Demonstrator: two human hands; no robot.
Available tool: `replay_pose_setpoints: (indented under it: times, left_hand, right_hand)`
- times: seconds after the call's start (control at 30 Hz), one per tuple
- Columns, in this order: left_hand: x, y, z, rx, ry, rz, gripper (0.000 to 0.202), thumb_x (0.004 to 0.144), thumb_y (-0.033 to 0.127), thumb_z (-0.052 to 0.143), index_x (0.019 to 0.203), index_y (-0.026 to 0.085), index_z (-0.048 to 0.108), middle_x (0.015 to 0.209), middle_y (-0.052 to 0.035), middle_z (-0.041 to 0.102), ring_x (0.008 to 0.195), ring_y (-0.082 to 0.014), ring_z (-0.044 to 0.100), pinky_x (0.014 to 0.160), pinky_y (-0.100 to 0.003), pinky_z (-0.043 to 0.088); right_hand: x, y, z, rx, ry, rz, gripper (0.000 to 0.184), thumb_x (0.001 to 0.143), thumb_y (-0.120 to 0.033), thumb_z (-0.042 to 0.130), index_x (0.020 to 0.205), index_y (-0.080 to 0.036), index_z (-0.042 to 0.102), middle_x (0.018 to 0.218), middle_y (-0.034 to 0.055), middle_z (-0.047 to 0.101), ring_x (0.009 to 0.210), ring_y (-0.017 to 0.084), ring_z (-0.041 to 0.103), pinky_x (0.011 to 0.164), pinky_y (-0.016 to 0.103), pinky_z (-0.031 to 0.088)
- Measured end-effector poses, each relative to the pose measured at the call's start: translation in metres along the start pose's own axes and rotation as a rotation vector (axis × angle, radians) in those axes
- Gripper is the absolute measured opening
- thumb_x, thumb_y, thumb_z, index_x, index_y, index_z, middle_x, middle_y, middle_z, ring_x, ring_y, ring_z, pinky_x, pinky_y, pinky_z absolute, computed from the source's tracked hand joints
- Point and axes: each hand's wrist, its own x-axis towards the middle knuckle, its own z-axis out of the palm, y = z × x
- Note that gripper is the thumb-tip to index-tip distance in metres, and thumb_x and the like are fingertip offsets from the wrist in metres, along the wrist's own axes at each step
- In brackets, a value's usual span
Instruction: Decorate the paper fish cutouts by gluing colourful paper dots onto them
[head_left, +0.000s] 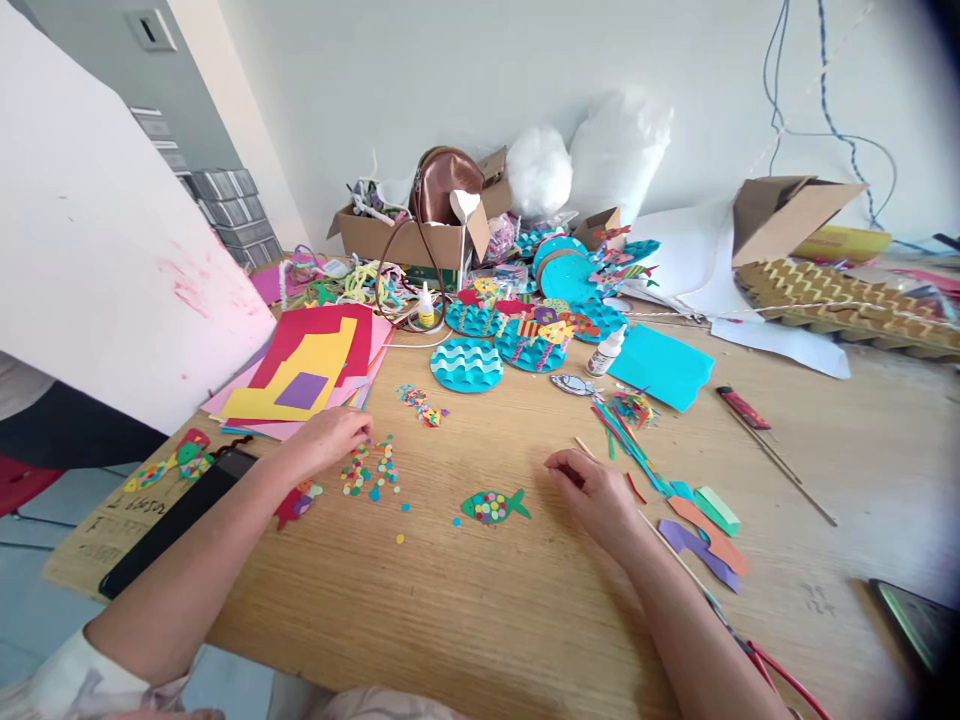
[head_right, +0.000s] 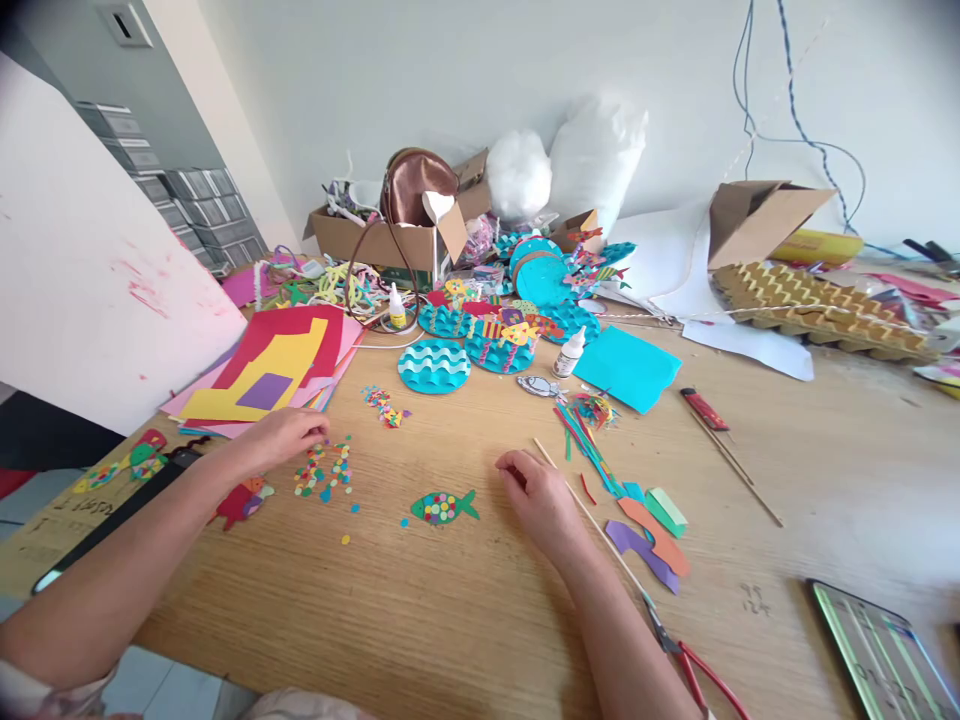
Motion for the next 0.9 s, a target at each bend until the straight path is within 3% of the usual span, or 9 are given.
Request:
replay_pose_setpoints:
  times: [0.2, 0.43, 0.9]
  left_hand:
    - [-0.002, 0.009, 0.005, 0.036, -0.007, 0.026, 0.01, 0.078, 0.014, 0.049, 0.075, 0.018, 0.058, 0.076, -0.002, 0.062, 0.073, -0.0167, 0.057, 0.063, -0.025, 0.037]
    - [0.001, 0.004, 0.013, 0.072, 0.002, 0.034, 0.011, 0.079, 0.012, 0.047, 0.076, 0.018, 0.056, 0.077, -0.0037, 0.06, 0.074, -0.0179, 0.056, 0.063, -0.026, 0.037]
    - [-0.001, 0.006, 0.01, 0.011, 0.039, 0.035, 0.015, 0.077, 0.011, 0.041, 0.066, 0.019, 0.048, 0.064, 0.0009, 0.052, 0.061, -0.0143, 0.049, 0.057, -0.024, 0.033]
  right_hand:
    - [0.0, 0.0, 0.0, -0.001, -0.002, 0.012, 0.016, 0.077, -0.022, 0.041, 0.075, -0.02, 0.057, 0.072, 0.0023, 0.064, 0.066, 0.016, 0.058, 0.06, 0.027, 0.042]
    - [0.0, 0.0, 0.0, -0.005, -0.012, 0.026, 0.016, 0.077, -0.022, 0.042, 0.075, -0.02, 0.057, 0.071, 0.0023, 0.064, 0.065, 0.016, 0.058, 0.06, 0.027, 0.042]
    - [-0.001, -0.001, 0.0, -0.011, -0.003, -0.011, 0.015, 0.075, -0.017, 0.041, 0.075, -0.02, 0.056, 0.07, 0.0011, 0.063, 0.063, 0.014, 0.057, 0.058, 0.025, 0.041]
